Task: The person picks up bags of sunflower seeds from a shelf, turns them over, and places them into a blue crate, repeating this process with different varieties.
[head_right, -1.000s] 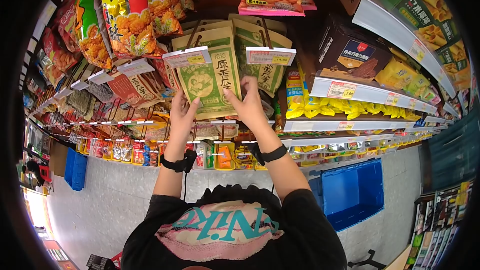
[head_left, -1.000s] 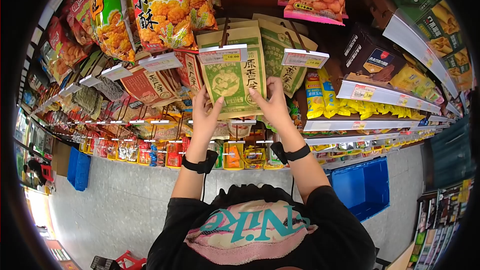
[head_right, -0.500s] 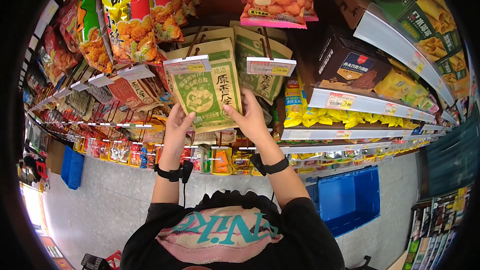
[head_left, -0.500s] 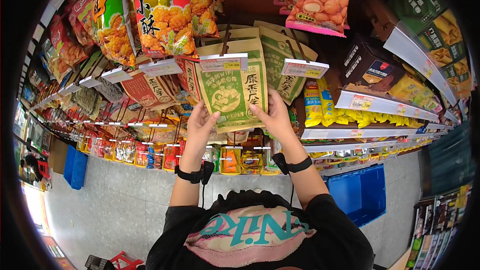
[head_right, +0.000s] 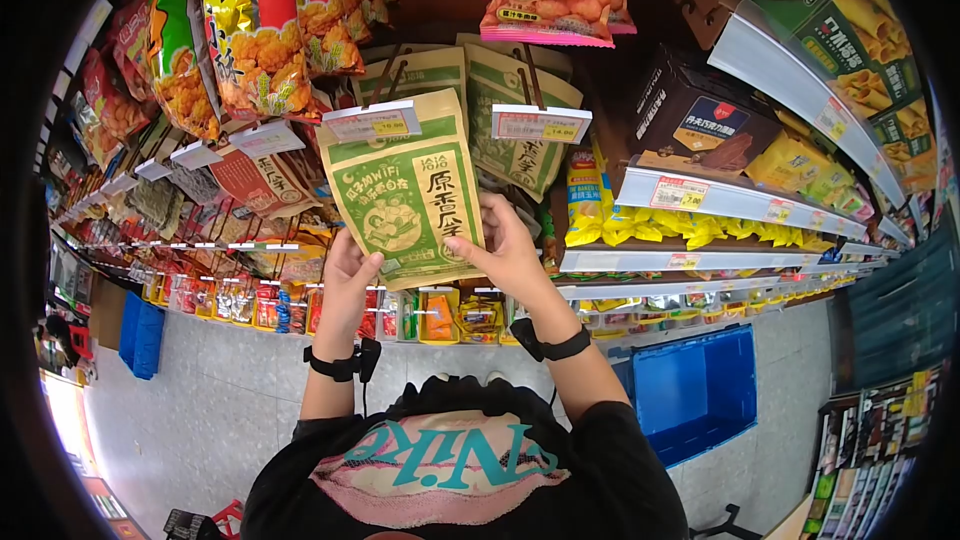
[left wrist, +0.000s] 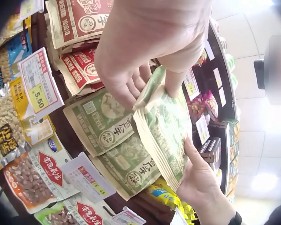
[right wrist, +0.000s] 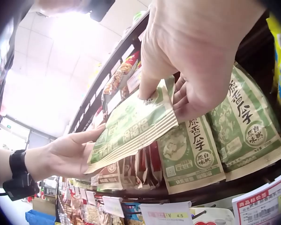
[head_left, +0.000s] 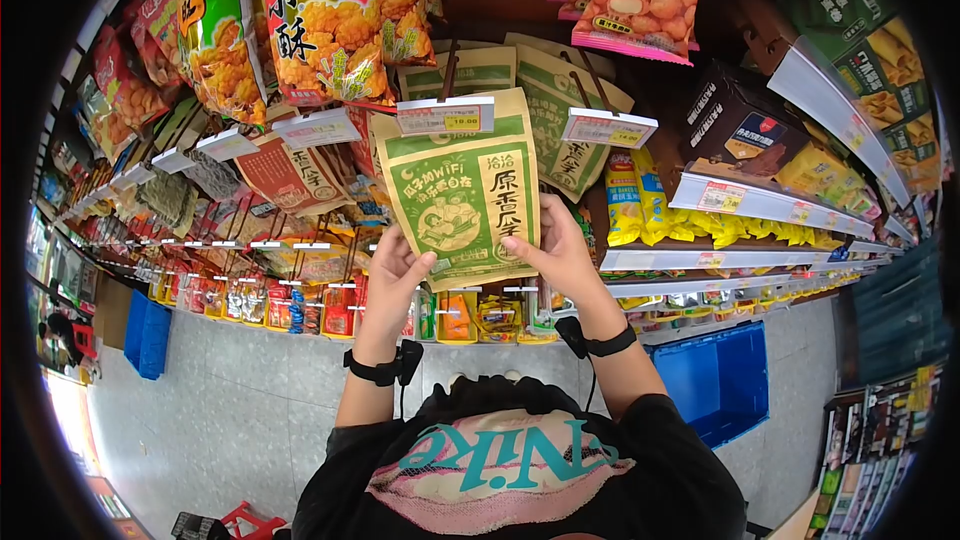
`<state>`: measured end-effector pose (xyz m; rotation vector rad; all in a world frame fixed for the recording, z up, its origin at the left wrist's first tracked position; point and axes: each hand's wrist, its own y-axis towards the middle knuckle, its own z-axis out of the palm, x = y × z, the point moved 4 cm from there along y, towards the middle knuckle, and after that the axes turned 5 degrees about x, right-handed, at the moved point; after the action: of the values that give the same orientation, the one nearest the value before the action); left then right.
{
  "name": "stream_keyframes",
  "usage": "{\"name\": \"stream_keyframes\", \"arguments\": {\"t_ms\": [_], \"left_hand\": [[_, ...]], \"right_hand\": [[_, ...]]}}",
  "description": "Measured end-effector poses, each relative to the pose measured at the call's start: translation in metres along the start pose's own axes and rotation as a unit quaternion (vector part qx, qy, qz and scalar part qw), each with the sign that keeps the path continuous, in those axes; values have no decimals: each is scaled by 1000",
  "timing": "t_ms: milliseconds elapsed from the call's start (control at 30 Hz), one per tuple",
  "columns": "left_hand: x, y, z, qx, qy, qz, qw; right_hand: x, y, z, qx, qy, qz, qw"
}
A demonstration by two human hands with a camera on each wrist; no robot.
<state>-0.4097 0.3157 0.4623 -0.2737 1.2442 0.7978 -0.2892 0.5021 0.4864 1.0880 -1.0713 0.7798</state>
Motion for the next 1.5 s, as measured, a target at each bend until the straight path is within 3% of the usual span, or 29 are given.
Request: {"name": "stream_keyframes", "arguments": {"t_ms": [300,667,733,833,867,933,1000,1100,1167,1267,1300,1333,1433,1500], "left_hand": [[4,-1,-3,10,-15,14,1000],[24,-15,2,37,11,-73,997],[26,-20,-1,33,12,-74,997],[26,-24,-3,27,13,-73,997],[26,-26,-4,25,13,-72,997],[29,-29,-8,23,16,-80,996],[32,-33,-9,21,19,-87,996],[31,-36,-10,18,13,-81,996],[30,-38,-11,12,2,-80,997],[32,-45,-18,12,-6,-90,996],[29,-47,-19,10,-5,-89,996],[26,-49,-19,7,-1,-86,996],[23,-56,-25,-1,13,-83,996],[23,-61,-31,-4,22,-83,996]], "right_hand": [[-2,-3,2,-9,-2,-6,1000],[-27,-26,-12,23,-20,54,998],[-21,-26,-25,-65,-123,-17,990],[-3,-20,-45,-216,-274,-123,929],[-1,-15,-47,-217,-274,-123,929],[10,-8,-48,-263,-390,-165,867],[1,1,-57,-260,-366,-154,880],[3,7,-59,-273,-412,-157,855],[29,6,-40,-280,-445,-205,826],[18,17,-31,-207,-430,-201,855],[9,26,-29,-179,-342,-187,904],[3,35,-25,-178,-340,-188,904],[-29,68,-23,-135,-276,-69,949],[-46,90,-26,-124,-255,-55,957]]}}
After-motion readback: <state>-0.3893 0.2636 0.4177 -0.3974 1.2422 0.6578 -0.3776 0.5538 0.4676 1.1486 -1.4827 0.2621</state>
